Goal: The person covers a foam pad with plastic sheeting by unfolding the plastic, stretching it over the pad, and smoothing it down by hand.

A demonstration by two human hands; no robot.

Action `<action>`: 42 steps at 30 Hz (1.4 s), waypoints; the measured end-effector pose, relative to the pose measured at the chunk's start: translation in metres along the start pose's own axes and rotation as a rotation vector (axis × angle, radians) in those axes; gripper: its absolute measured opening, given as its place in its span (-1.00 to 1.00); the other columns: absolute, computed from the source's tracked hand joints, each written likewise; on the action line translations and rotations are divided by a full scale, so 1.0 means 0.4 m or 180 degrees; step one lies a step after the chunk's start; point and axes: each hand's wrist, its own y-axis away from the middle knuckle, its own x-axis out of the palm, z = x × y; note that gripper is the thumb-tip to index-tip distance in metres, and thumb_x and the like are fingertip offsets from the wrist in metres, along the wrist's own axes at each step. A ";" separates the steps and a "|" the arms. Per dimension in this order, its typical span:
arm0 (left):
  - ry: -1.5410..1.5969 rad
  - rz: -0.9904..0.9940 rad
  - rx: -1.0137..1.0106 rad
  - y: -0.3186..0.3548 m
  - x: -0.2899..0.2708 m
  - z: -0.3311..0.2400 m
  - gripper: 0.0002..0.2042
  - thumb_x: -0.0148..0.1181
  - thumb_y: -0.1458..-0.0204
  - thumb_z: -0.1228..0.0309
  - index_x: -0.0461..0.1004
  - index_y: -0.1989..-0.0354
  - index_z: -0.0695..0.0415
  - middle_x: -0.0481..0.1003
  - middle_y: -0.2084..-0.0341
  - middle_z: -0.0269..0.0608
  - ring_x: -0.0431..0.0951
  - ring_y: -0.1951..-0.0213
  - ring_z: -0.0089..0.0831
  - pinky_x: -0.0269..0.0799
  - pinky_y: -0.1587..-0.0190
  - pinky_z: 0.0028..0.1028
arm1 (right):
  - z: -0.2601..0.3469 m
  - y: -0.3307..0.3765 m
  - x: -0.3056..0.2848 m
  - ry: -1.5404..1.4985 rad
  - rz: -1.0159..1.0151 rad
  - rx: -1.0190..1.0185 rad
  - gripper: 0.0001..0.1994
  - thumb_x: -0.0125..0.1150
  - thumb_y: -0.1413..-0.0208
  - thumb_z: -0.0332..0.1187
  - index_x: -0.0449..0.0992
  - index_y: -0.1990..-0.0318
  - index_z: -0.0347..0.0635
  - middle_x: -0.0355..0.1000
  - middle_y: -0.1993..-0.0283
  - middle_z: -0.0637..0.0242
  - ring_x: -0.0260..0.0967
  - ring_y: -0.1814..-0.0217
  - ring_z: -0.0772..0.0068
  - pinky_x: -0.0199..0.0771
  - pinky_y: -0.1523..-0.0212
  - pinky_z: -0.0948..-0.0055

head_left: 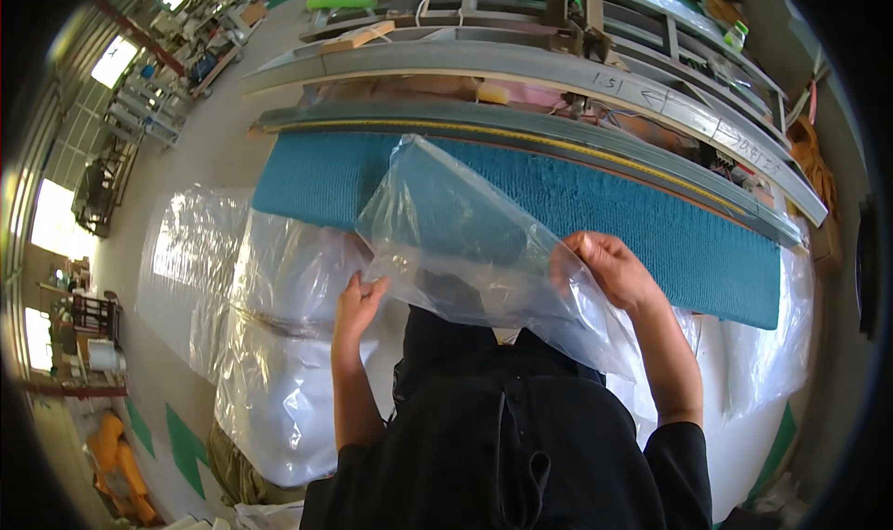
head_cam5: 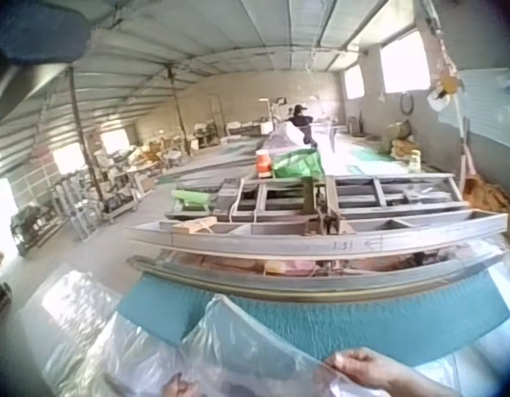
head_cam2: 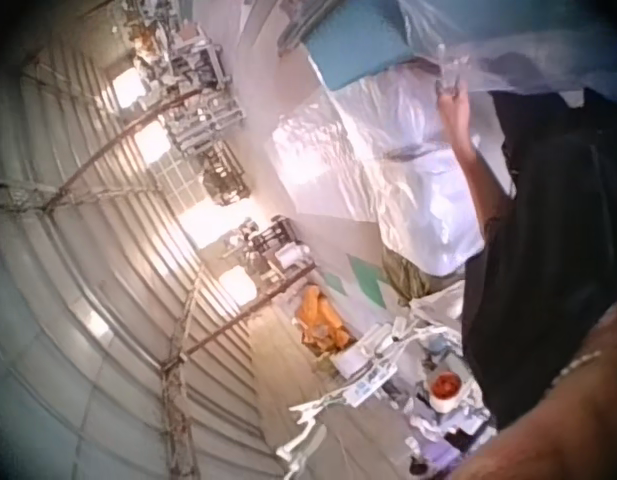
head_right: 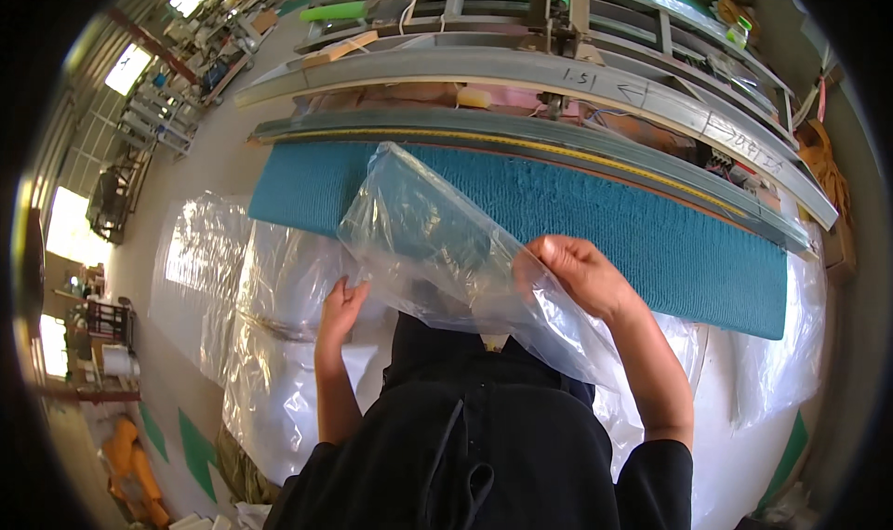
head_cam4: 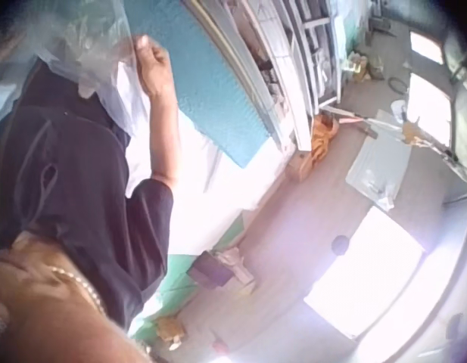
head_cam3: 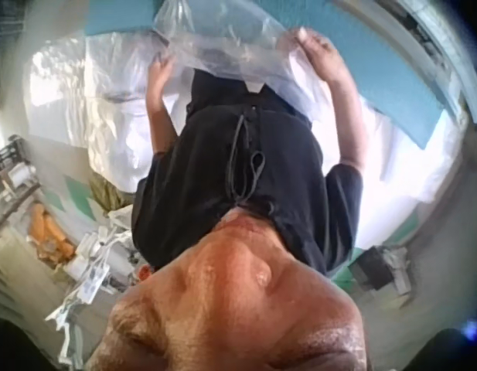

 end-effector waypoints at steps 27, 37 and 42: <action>0.1100 -0.2058 0.1579 0.061 -0.249 -0.177 -0.79 0.09 -0.05 0.49 0.46 0.15 0.29 0.51 0.40 -0.29 0.42 0.39 -0.61 0.35 0.32 -0.61 | -0.129 0.528 -0.175 0.1124 -0.3515 -0.0834 -0.83 -0.02 -0.19 -0.32 0.45 0.35 -0.18 0.24 0.53 0.59 0.11 0.48 0.77 0.14 0.46 0.73; -0.1516 -0.1739 0.2143 -0.268 -0.057 -0.326 -0.79 -0.02 -0.09 0.14 0.47 0.34 -0.06 0.49 0.48 -0.05 0.48 0.42 0.01 0.37 0.41 -0.13 | -0.015 0.423 -0.405 0.5772 -0.4331 -0.0716 -0.90 -0.01 -0.12 -0.35 0.38 0.28 -0.13 0.43 0.27 0.22 0.42 0.39 0.13 0.42 0.43 0.31; -0.1784 -0.1767 0.1624 -0.252 -0.004 -0.331 -0.73 -0.07 -0.09 0.04 0.46 0.35 -0.08 0.52 0.51 -0.14 0.49 0.44 -0.01 0.35 0.44 -0.12 | -0.062 0.329 -0.381 0.5220 -0.4267 -0.0462 -0.76 0.06 -0.09 -0.16 0.37 0.28 -0.14 0.42 0.34 0.26 0.42 0.36 0.13 0.39 0.41 0.25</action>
